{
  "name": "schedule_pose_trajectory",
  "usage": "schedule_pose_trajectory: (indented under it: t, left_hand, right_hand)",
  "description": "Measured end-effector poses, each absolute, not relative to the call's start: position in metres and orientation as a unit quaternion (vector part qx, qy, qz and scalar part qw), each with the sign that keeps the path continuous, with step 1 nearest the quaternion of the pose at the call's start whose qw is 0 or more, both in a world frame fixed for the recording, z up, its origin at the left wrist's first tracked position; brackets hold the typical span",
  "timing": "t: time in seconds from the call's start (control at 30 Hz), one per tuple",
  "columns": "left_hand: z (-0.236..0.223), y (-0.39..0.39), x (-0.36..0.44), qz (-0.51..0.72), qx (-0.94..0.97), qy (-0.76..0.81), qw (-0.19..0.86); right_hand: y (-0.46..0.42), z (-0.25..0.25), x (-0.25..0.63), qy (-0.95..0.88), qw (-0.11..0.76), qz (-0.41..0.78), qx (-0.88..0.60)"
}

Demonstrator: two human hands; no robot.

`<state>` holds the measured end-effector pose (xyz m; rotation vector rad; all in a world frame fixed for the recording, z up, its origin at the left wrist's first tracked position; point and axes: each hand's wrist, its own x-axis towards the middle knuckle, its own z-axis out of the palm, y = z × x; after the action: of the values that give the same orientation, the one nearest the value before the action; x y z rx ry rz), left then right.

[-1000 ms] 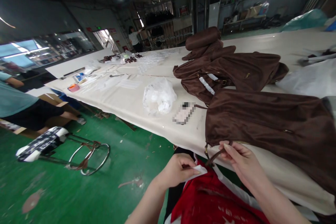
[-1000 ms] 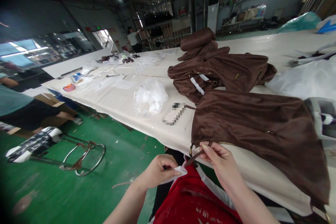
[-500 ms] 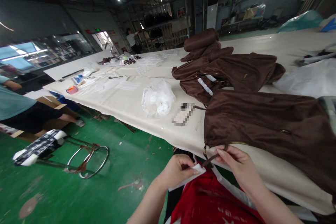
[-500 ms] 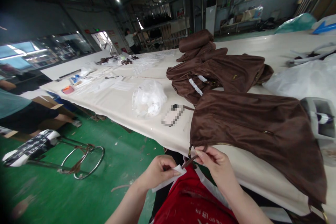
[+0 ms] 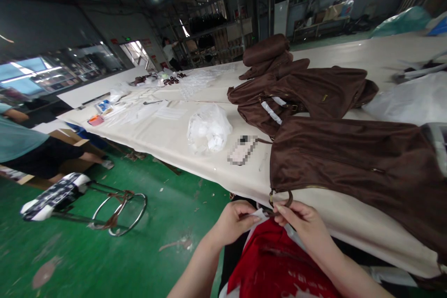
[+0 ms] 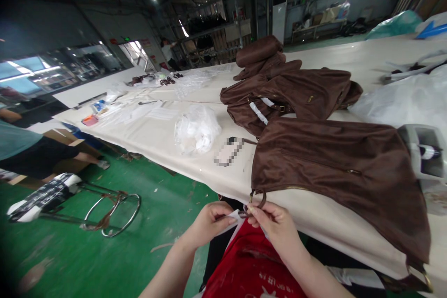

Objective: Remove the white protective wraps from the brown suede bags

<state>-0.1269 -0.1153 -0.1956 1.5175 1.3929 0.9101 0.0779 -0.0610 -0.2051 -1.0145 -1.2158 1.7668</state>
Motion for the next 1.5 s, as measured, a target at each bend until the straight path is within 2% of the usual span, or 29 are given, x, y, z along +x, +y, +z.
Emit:
schedule_pose_trajectory:
  t: [0.53, 0.73, 0.9, 1.03, 1.27, 1.5]
  left_hand:
    - [-0.182, -0.114, -0.124, 0.342, 0.602, 0.512, 0.508]
    - [-0.184, -0.109, -0.120, 0.330, 0.653, 0.516, 0.445]
    - [-0.179, -0.115, -0.128, 0.284, 0.693, 0.575, 0.330]
    - [-0.174, -0.119, -0.128, 0.250, 0.703, 0.574, 0.338]
    - [-0.182, -0.115, -0.119, 0.252, 0.673, 0.611, 0.331]
    - [-0.183, -0.115, -0.117, 0.252, 0.658, 0.635, 0.315]
  right_hand:
    - [-0.059, -0.213, 0.075, -0.480, 0.377, 0.689, -0.390]
    - [-0.062, -0.219, 0.066, -0.563, 0.318, 0.662, -0.379]
    - [-0.054, -0.211, 0.079, -0.481, 0.280, 0.733, -0.390]
    - [-0.053, -0.212, 0.077, -0.416, 0.288, 0.765, -0.398]
    - [-0.057, -0.222, 0.068, -0.516, 0.206, 0.729, -0.400]
    - [-0.041, -0.223, 0.077, -0.468, 0.263, 0.718, -0.444]
